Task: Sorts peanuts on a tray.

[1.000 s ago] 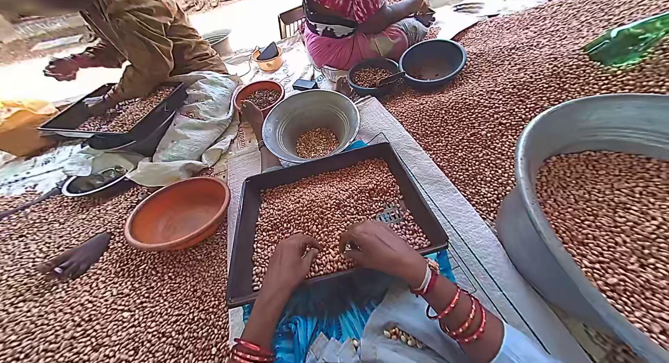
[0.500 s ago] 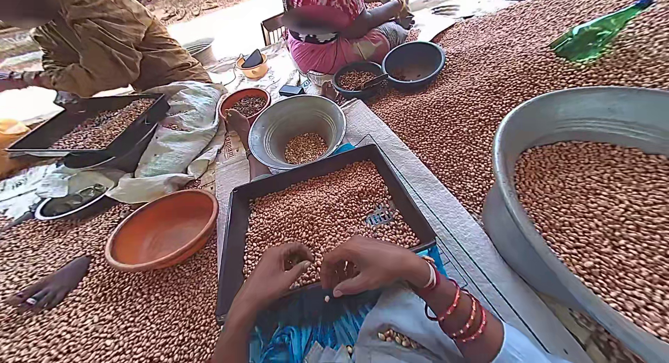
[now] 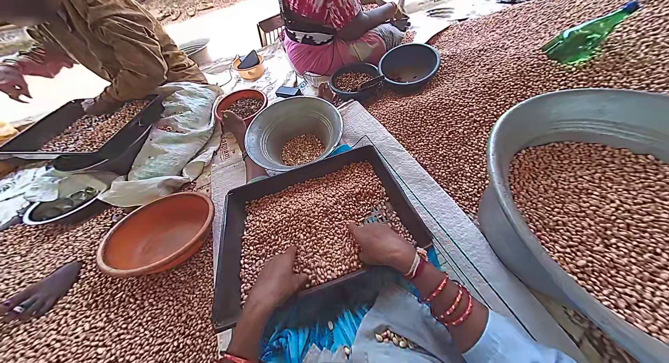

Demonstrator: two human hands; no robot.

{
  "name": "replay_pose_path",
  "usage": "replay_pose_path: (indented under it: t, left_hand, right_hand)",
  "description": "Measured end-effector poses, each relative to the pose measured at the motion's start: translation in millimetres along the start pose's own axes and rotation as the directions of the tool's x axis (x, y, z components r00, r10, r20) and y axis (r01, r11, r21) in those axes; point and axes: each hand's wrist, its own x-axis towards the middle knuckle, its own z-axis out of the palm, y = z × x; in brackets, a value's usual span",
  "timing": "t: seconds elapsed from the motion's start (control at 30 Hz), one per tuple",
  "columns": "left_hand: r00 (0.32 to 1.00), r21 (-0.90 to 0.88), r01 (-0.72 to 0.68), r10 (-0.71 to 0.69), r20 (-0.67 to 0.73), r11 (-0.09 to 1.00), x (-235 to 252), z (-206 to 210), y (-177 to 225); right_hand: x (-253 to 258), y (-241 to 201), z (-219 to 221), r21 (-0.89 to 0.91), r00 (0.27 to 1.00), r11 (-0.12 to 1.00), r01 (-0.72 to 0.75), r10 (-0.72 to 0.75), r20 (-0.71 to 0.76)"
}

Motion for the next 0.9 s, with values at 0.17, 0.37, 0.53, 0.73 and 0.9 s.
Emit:
replay_pose_path:
  t: [0.17, 0.37, 0.53, 0.73, 0.9]
  left_hand:
    - [0.958, -0.633, -0.278, 0.161, -0.237, 0.723, 10, 12, 6]
    - [0.847, -0.675, -0.489, 0.116, -0.518, 0.552, -1, -12, -18]
    - [0.720, -0.334, -0.442, 0.106, -0.686, 0.833, 3, -16, -32]
    - [0.643, -0.043, -0.441, 0.282, -0.712, 0.896, 12, -4, 6]
    - [0.597, 0.086, -0.371, 0.309, -0.741, 0.925, 13, -7, 20]
  right_hand:
    - [18, -16, -5, 0.342, 0.938, 0.875, 0.342, -0.296, -0.181]
    - [27, 30, -43, 0.329, 0.859, 0.887, 0.324, -0.130, -0.495]
    - [35, 54, -37, 0.184, 0.931, 0.982, -0.040, 0.104, -0.351]
    - [-8, 38, -18, 0.251, 0.932, 0.919, 0.303, -0.232, -0.279]
    - [-24, 40, -15, 0.252, 0.834, 0.929, 0.271, -0.096, -0.543]
